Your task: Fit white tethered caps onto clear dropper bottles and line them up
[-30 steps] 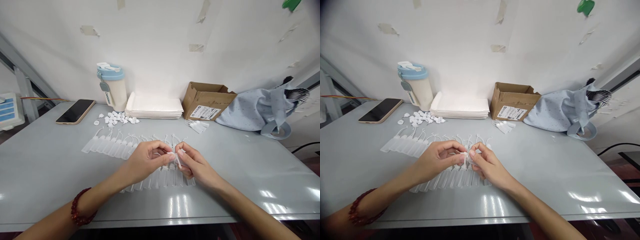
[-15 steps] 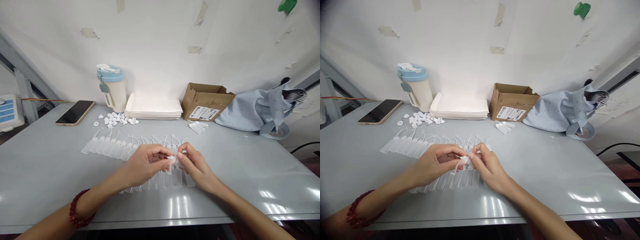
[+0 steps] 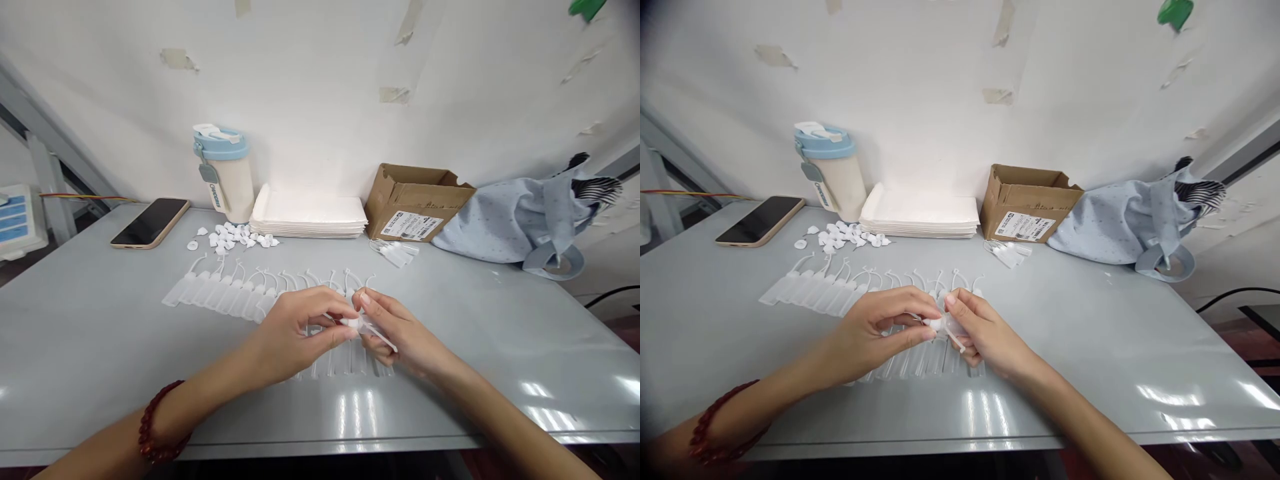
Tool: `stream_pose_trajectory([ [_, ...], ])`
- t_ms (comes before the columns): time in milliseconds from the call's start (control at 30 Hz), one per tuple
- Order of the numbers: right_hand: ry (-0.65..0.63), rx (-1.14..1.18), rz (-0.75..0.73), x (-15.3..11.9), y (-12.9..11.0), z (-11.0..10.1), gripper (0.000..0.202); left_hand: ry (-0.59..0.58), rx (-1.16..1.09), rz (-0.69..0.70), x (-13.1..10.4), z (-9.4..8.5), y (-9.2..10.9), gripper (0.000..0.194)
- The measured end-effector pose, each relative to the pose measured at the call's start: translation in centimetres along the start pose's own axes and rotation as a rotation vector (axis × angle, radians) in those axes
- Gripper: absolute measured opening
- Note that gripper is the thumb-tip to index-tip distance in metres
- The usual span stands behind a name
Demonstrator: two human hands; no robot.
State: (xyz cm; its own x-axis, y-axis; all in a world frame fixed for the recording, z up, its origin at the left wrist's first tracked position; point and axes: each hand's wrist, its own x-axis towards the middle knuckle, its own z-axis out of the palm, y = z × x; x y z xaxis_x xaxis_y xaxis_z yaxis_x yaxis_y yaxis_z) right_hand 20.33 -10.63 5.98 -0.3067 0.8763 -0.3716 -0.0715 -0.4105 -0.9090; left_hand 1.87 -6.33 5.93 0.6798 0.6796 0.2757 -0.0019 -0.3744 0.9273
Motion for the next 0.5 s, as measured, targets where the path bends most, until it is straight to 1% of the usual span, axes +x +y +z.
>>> stream_pose_trajectory([
  [67,0.034,-0.073,-0.067,-0.1,0.1,0.1,0.035,0.038,-0.107,-0.151,0.1,0.1,0.3,0.012],
  [133,0.081,-0.15,-0.161,-0.2,0.4,0.2,0.033,0.045,-0.146,-0.28,0.1,0.2,0.5,0.016],
  [200,0.12,-0.22,-0.259,-0.3,0.6,0.3,0.031,0.005,-0.142,-0.35,0.1,0.2,0.6,0.018],
  [233,0.133,-0.25,-0.293,-0.3,0.7,0.3,0.03,-0.017,-0.126,-0.347,0.1,0.1,0.6,0.018],
  [267,0.141,-0.275,-0.307,-0.3,0.8,0.2,0.03,-0.034,-0.096,-0.315,0.0,0.1,0.5,0.016],
  [300,0.147,-0.29,-0.3,-0.3,0.7,0.2,0.03,-0.04,-0.043,-0.254,0.0,0.1,0.4,0.014],
  [367,0.136,-0.28,-0.232,-0.3,0.5,0.1,0.031,-0.038,0.132,-0.053,-0.1,0.2,0.1,0.012],
  [433,0.084,-0.234,-0.131,-0.3,0.2,-0.1,0.033,-0.032,0.32,0.164,-0.3,0.2,-0.4,0.013],
  [467,0.055,-0.209,-0.087,-0.3,0.0,-0.2,0.033,-0.03,0.384,0.243,-0.3,0.2,-0.7,0.014],
  [500,0.033,-0.188,-0.054,-0.3,-0.1,-0.2,0.034,-0.03,0.418,0.29,-0.4,0.2,-1.0,0.014],
])
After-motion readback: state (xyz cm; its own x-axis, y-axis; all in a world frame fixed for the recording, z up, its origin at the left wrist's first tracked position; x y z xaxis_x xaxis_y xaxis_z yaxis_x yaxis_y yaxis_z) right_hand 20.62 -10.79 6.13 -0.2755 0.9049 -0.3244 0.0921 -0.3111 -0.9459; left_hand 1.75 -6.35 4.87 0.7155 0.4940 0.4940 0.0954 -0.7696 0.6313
